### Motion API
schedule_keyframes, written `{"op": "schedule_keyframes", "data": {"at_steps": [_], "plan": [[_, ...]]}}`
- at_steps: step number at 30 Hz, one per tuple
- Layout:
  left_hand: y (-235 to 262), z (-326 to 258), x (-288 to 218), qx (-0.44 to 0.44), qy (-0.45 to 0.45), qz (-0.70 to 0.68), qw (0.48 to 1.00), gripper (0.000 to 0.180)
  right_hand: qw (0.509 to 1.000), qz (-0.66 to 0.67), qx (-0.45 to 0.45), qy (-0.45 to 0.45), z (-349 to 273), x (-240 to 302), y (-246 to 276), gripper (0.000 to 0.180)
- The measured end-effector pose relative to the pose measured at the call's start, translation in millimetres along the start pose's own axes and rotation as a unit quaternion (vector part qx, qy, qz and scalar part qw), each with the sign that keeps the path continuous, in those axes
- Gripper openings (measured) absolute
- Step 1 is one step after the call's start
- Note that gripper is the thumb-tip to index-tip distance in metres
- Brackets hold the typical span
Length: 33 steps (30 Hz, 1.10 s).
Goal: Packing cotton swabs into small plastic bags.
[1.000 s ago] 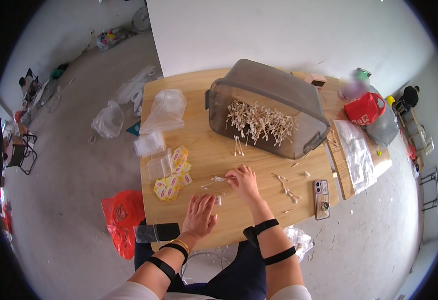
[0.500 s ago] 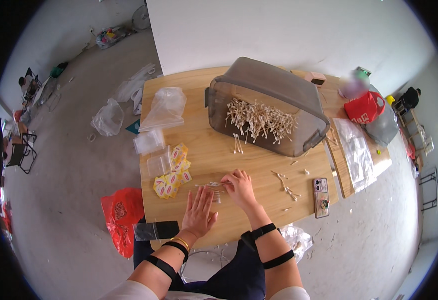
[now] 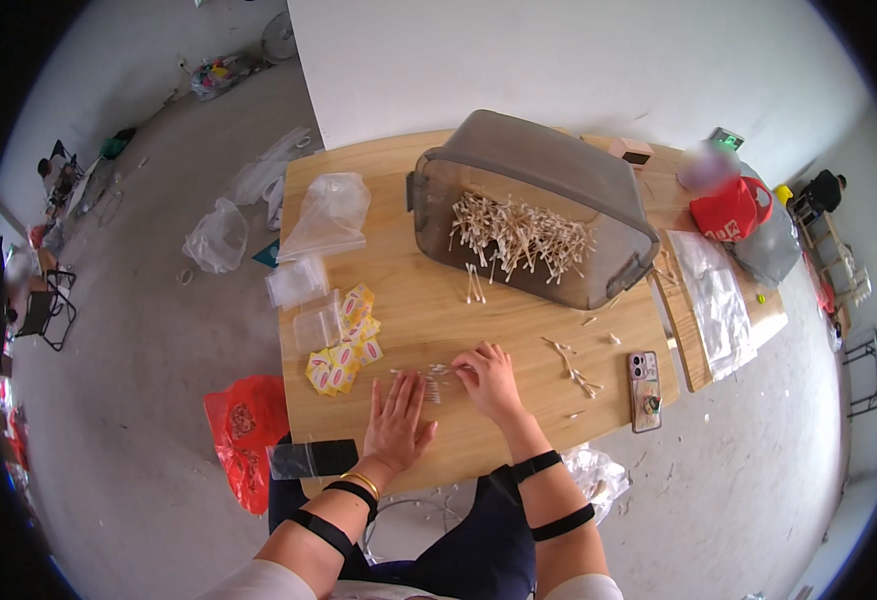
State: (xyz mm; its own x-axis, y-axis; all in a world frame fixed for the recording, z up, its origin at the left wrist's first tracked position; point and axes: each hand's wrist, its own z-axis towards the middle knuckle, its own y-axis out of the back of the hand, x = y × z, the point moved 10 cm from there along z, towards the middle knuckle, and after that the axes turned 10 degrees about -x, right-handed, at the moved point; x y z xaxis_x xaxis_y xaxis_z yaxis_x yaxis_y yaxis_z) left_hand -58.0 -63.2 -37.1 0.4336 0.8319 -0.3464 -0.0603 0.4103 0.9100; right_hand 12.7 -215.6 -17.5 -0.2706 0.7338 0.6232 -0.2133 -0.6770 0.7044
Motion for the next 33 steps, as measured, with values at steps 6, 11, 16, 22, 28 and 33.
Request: {"op": "schedule_keyframes", "data": {"at_steps": [6, 11, 16, 22, 28, 33], "plan": [[2.4, -1.2, 2.3, -0.006, 0.001, 0.006, 1.0, 0.077, 0.999, 0.002, -0.025, -0.031, 2.4, -17.1, 17.8, 0.015], [2.2, -1.9, 2.8, -0.022, 0.003, -0.004, 1.0, 0.075, 0.998, -0.036, -0.043, -0.027, 4.2, -36.7, 30.1, 0.017], [4.1, -0.3, -0.1, -0.031, 0.0, -0.021, 0.999, 0.073, 0.995, -0.027, -0.047, -0.085, 13.4, -69.0, 38.0, 0.017], [-2.1, -6.3, 3.0, -0.035, -0.019, -0.02, 0.999, 0.072, 0.999, -0.028, 0.016, -0.02, 27.8, -8.8, -17.5, 0.014], [3.4, -4.4, -1.3, -0.051, -0.015, -0.028, 0.998, 0.074, 1.0, -0.002, 0.014, 0.008, 19.6, 14.2, -26.1, 0.014], [12.7, -5.2, 16.9, -0.079, 0.045, -0.042, 0.995, 0.08, 1.0, 0.011, 0.021, 0.004, 15.2, 12.5, -24.5, 0.016]]}}
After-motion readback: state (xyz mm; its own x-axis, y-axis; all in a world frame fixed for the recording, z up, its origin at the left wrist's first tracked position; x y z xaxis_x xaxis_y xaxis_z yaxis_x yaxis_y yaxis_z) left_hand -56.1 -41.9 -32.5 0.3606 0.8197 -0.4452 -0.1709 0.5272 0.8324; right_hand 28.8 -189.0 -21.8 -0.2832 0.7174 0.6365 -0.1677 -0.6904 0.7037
